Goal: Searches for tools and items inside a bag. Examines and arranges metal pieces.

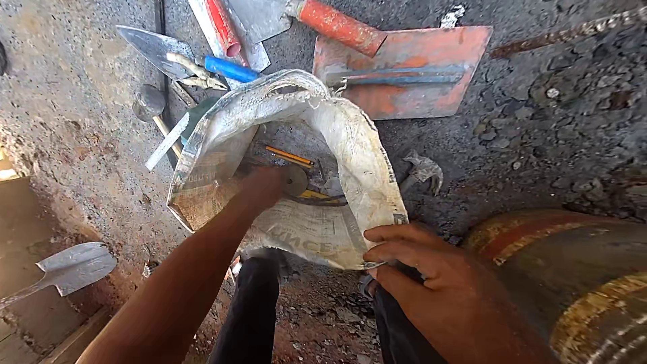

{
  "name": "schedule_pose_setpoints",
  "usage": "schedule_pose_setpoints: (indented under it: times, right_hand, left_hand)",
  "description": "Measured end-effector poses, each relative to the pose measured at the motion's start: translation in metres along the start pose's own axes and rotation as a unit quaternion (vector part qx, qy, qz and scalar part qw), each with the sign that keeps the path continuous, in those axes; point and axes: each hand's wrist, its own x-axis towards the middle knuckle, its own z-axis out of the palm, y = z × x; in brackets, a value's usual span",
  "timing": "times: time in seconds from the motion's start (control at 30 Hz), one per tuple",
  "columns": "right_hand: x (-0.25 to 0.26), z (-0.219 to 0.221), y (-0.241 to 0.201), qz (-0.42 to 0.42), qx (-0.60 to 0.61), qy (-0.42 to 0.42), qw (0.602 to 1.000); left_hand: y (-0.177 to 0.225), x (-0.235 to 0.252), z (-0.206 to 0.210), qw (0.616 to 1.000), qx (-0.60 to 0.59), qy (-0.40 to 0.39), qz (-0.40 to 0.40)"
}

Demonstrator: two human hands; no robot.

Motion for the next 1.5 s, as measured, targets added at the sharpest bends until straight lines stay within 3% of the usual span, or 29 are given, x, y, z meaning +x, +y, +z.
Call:
schedule_pose_setpoints:
  times: [0.07, 0.2, 0.33, 0.53, 0.73, 0.87, 0.93, 1.03, 1.1, 1.2, 1.43, 1.5]
  right_hand:
    - [-0.002, 0.0, 0.001, 0.001, -0.005, 0.004, 1.0]
    - [-0.003, 0.004, 0.001, 0.017, 0.005, -0.004, 1.0]
    - [-0.002, 0.003, 0.001, 0.014, 0.002, -0.007, 1.0]
    - [0.001, 0.006, -0.003, 0.018, 0.012, -0.02, 1.0]
    - [0.0, 0.011, -0.004, 0.004, -0.004, -0.018, 1.0]
    - [0.002, 0.011, -0.006, -0.002, -0.004, -0.018, 1.0]
    - [0.003, 0.012, -0.007, -0.003, -0.002, -0.019, 1.0]
    - [0.003, 0.015, -0.008, -0.007, -0.002, -0.02, 1.0]
    - [0.003, 0.017, -0.009, -0.017, -0.01, -0.025, 1.0]
    - [0.005, 0.021, -0.012, -0.033, -0.023, -0.025, 0.999]
    - [0.003, 0.029, -0.015, -0.045, -0.033, -0.041, 0.998]
    - [0.002, 0.028, -0.015, -0.039, -0.026, -0.043, 0.998]
  left_hand:
    - [-0.006, 0.022, 0.017, 0.994, 0.093, -0.051, -0.034]
    - [-0.028, 0.034, 0.046, 0.984, 0.173, -0.04, -0.033]
    - [-0.041, 0.033, 0.057, 0.985, 0.159, -0.044, -0.043]
    - [-0.046, 0.025, 0.071, 0.986, 0.099, -0.116, -0.073]
    - [-0.06, 0.028, 0.092, 0.954, 0.109, -0.277, -0.025]
    - [-0.048, -0.005, 0.072, 0.967, 0.076, -0.243, -0.015]
    - [-0.041, -0.038, 0.053, 0.98, -0.019, -0.197, 0.003]
    - [-0.039, -0.059, 0.051, 0.982, -0.108, -0.129, -0.086]
    - [-0.037, -0.061, 0.051, 0.98, -0.089, -0.124, -0.127]
    - [-0.051, -0.05, 0.067, 0.979, 0.033, -0.137, -0.146]
    - [-0.064, -0.033, 0.077, 0.977, 0.075, -0.124, -0.157]
    - [-0.068, -0.028, 0.078, 0.979, 0.028, -0.138, -0.151]
